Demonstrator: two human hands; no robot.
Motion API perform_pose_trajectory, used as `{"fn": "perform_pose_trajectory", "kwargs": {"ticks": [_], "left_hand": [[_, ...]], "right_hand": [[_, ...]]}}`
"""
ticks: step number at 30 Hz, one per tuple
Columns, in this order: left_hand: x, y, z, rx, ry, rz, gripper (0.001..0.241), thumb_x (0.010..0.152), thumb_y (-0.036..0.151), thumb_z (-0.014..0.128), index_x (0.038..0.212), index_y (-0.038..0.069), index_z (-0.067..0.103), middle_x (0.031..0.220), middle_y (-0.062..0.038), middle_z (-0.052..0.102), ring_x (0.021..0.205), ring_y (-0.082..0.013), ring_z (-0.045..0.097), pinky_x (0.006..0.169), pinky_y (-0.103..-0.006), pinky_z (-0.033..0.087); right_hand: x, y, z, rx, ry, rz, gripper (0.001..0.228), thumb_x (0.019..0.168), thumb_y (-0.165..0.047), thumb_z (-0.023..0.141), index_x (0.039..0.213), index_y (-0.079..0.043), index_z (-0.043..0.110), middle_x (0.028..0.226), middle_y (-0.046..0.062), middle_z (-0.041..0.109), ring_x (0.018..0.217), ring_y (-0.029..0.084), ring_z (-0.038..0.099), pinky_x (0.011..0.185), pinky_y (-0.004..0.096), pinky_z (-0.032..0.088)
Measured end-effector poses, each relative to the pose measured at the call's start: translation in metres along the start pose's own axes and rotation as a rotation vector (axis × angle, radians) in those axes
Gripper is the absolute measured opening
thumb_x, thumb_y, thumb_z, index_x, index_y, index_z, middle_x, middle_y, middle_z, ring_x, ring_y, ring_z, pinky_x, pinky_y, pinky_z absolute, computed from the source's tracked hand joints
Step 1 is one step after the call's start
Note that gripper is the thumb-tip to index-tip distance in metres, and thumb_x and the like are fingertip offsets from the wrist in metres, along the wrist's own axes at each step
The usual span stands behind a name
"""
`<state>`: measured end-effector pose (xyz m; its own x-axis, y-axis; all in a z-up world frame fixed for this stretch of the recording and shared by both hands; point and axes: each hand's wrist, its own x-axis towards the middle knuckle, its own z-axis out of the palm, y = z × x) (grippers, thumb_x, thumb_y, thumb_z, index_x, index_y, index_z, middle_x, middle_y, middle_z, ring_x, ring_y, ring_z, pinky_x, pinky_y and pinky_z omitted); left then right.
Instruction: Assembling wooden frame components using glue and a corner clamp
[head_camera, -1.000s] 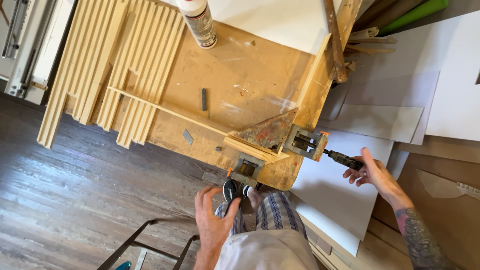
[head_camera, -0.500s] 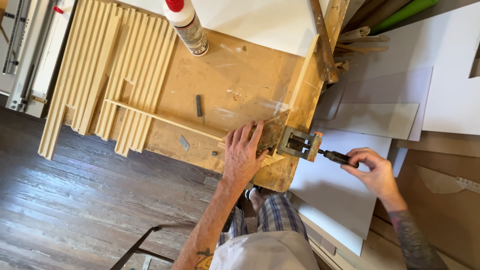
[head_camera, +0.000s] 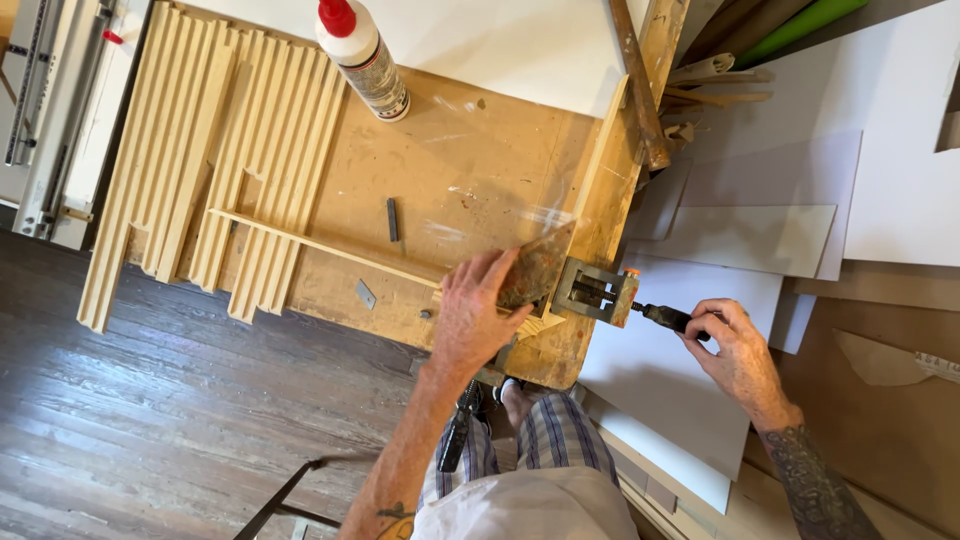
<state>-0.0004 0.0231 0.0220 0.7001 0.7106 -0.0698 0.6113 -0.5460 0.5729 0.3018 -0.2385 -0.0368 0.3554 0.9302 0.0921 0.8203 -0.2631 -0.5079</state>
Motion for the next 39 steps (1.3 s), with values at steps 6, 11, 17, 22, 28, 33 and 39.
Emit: {"fn": "perform_pose_trajectory", "kwargs": {"ticks": [6, 11, 17, 22, 28, 33, 39], "left_hand": [[0.024, -0.035, -0.015, -0.119, 0.087, -0.048, 0.080, 0.078, 0.025, 0.086, 0.149, 0.011, 0.053, 0.128, -0.017, 0.062, 0.119, -0.0347, 0.062, 0.106, -0.0564, 0.044], [0.042, -0.078, 0.017, 0.084, 0.165, -0.044, 0.088, 0.067, 0.028, 0.088, 0.147, 0.016, 0.055, 0.134, -0.009, 0.060, 0.127, -0.0316, 0.059, 0.116, -0.0578, 0.034], [0.011, -0.046, 0.004, 0.060, 0.038, 0.083, 0.042, 0.095, 0.038, 0.070, 0.129, 0.014, 0.065, 0.119, -0.012, 0.068, 0.114, -0.0291, 0.067, 0.106, -0.0514, 0.048], [0.000, -0.050, 0.006, 0.109, -0.128, 0.101, 0.052, 0.106, 0.051, 0.049, 0.133, 0.008, 0.061, 0.108, -0.015, 0.074, 0.106, -0.0303, 0.074, 0.101, -0.0512, 0.051], [0.003, -0.037, -0.016, 0.124, -0.243, 0.085, 0.060, 0.107, 0.054, 0.041, 0.138, 0.004, 0.055, 0.112, -0.021, 0.074, 0.108, -0.0362, 0.073, 0.107, -0.0562, 0.046], [-0.007, -0.013, -0.067, 0.109, -0.252, 0.160, 0.064, 0.104, 0.055, 0.051, 0.136, 0.000, 0.059, 0.110, -0.024, 0.072, 0.110, -0.0398, 0.071, 0.107, -0.0575, 0.044], [-0.034, 0.045, -0.192, 0.290, 0.258, 0.448, 0.031, 0.099, 0.031, 0.067, 0.126, 0.016, 0.061, 0.079, -0.002, 0.053, 0.074, -0.0211, 0.065, 0.085, -0.0348, 0.054]], "right_hand": [[0.019, -0.026, -0.017, 0.296, -0.051, 0.264, 0.036, 0.077, -0.007, 0.087, 0.101, -0.008, 0.059, 0.104, 0.012, 0.070, 0.100, 0.035, 0.070, 0.088, 0.048, 0.059], [0.040, -0.031, -0.028, 0.245, -0.199, 0.564, 0.038, 0.112, -0.039, 0.053, 0.123, -0.008, 0.073, 0.096, 0.024, 0.075, 0.095, 0.042, 0.072, 0.082, 0.052, 0.058], [0.101, -0.100, -0.020, 0.261, -0.074, 0.156, 0.023, 0.099, -0.013, 0.068, 0.121, -0.013, 0.074, 0.105, 0.013, 0.074, 0.103, 0.031, 0.071, 0.093, 0.044, 0.057], [0.165, -0.144, 0.003, 0.263, -0.364, 0.138, 0.032, 0.102, -0.012, 0.056, 0.133, -0.007, 0.058, 0.111, 0.024, 0.073, 0.108, 0.042, 0.069, 0.100, 0.055, 0.052], [0.186, -0.120, 0.042, 0.444, -0.449, 0.520, 0.054, 0.092, -0.047, 0.074, 0.125, -0.010, 0.053, 0.117, 0.021, 0.074, 0.114, 0.034, 0.069, 0.099, 0.048, 0.051], [0.181, -0.142, 0.010, 0.616, -0.346, 0.552, 0.053, 0.093, -0.047, 0.076, 0.123, -0.012, 0.049, 0.106, 0.013, 0.075, 0.102, 0.024, 0.069, 0.091, 0.039, 0.051], [0.208, -0.228, -0.087, 0.817, -0.191, 0.151, 0.032, 0.101, -0.024, 0.066, 0.128, -0.006, 0.065, 0.079, 0.017, 0.073, 0.078, 0.019, 0.066, 0.079, 0.027, 0.053]]}}
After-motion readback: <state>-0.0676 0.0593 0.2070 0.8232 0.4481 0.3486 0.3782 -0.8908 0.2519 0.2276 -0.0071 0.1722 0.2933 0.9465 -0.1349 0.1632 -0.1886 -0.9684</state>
